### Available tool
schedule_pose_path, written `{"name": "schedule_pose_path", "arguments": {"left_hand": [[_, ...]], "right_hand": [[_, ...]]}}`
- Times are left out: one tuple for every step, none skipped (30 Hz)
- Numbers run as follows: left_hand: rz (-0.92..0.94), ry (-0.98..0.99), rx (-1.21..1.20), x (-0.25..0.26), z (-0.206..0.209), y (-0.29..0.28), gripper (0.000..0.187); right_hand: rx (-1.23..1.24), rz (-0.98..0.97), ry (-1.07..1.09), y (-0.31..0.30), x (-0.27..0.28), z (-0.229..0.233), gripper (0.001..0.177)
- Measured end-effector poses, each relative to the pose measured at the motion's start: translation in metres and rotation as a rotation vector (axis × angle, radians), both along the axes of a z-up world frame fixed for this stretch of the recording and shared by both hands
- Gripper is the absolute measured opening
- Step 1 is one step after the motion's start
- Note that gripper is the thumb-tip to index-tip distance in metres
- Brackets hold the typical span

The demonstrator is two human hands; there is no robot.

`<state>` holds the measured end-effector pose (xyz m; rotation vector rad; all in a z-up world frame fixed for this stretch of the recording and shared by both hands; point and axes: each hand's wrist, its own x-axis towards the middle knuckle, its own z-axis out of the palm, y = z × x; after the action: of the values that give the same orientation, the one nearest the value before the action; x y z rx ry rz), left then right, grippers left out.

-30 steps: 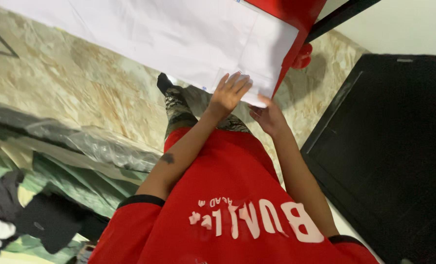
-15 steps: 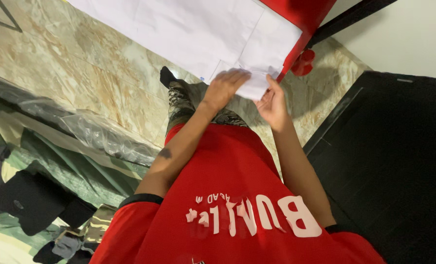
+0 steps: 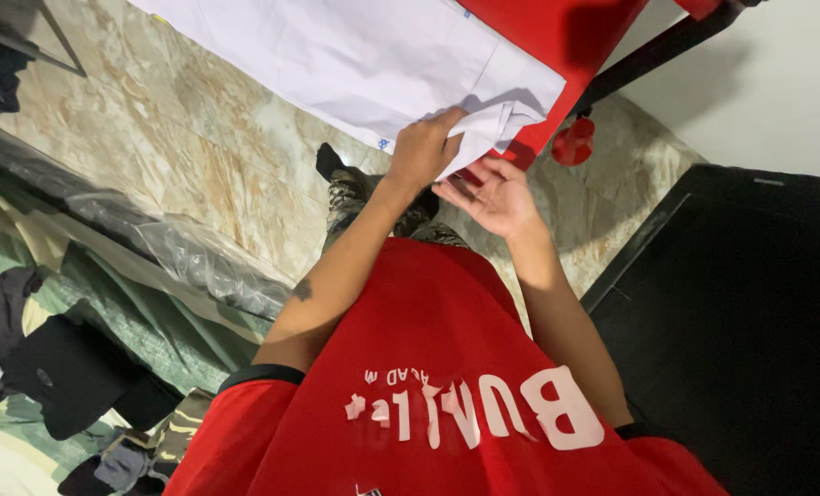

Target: The person folds a white collared shirt on a red table, then picks up and spreads out a black and white shirt and a grey t-shirt, folding each of them into rectangular shapes.

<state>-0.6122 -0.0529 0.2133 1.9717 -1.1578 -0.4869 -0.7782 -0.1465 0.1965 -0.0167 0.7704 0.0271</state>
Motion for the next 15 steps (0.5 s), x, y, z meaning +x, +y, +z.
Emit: {"name": "schedule_pose_path", "arguments": {"left_hand": [[0.002, 0.015, 0.014, 0.000, 0.001, -0.001, 0.024], [-0.007, 0.014, 0.008, 0.000, 0.001, -0.002, 0.024], [-0.015, 0.012, -0.001, 0.002, 0.001, -0.004, 0.025], [-0.023, 0.011, -0.010, 0.004, 0.002, -0.006, 0.025], [-0.051, 0.008, 0.020, 0.005, 0.003, -0.006, 0.025], [-0.079, 0.006, 0.049, 0.008, 0.004, -0.007, 0.025], [-0.109, 0.006, 0.080, 0.010, 0.004, -0.007, 0.025], [-0.141, -0.021, 0.100, 0.011, 0.005, -0.006, 0.028], [-0.175, -0.048, 0.120, 0.013, 0.005, -0.007, 0.031], [-0.208, -0.076, 0.139, 0.015, 0.005, -0.007, 0.034], [-0.225, -0.089, 0.089, 0.015, 0.005, -0.005, 0.034], [-0.242, -0.101, 0.039, 0.015, 0.004, -0.003, 0.034], [-0.259, -0.114, -0.012, 0.014, 0.003, 0.000, 0.034], [-0.281, -0.157, 0.015, 0.012, 0.000, 0.002, 0.037], [-0.302, -0.200, 0.040, 0.009, -0.004, 0.005, 0.041]], "right_hand": [[-0.143, 0.016, -0.008, 0.001, 0.001, -0.002, 0.056], [-0.286, 0.031, -0.015, 0.003, 0.003, -0.005, 0.057], [-0.431, 0.046, -0.022, 0.004, 0.005, -0.008, 0.059], [-0.563, 0.100, 0.023, 0.006, 0.007, -0.012, 0.062], [-0.692, 0.157, 0.070, 0.011, 0.007, -0.018, 0.067], [-0.821, 0.213, 0.117, 0.013, 0.004, -0.026, 0.072], [-0.908, 0.201, 0.144, 0.014, 0.005, -0.040, 0.051], [-0.994, 0.189, 0.173, 0.012, 0.009, -0.057, 0.030], [-1.082, 0.176, 0.204, 0.007, 0.009, -0.074, 0.013], [-1.124, 0.104, 0.212, 0.000, 0.006, -0.089, 0.014], [-1.163, 0.032, 0.220, -0.006, 0.003, -0.101, 0.016], [-1.202, -0.040, 0.227, -0.012, 0.000, -0.109, 0.018], [-1.335, -0.083, 0.236, -0.020, -0.005, -0.113, 0.019], [-1.467, -0.126, 0.243, -0.028, -0.009, -0.115, 0.021], [-1.601, -0.170, 0.250, -0.036, -0.012, -0.114, 0.022]]}}
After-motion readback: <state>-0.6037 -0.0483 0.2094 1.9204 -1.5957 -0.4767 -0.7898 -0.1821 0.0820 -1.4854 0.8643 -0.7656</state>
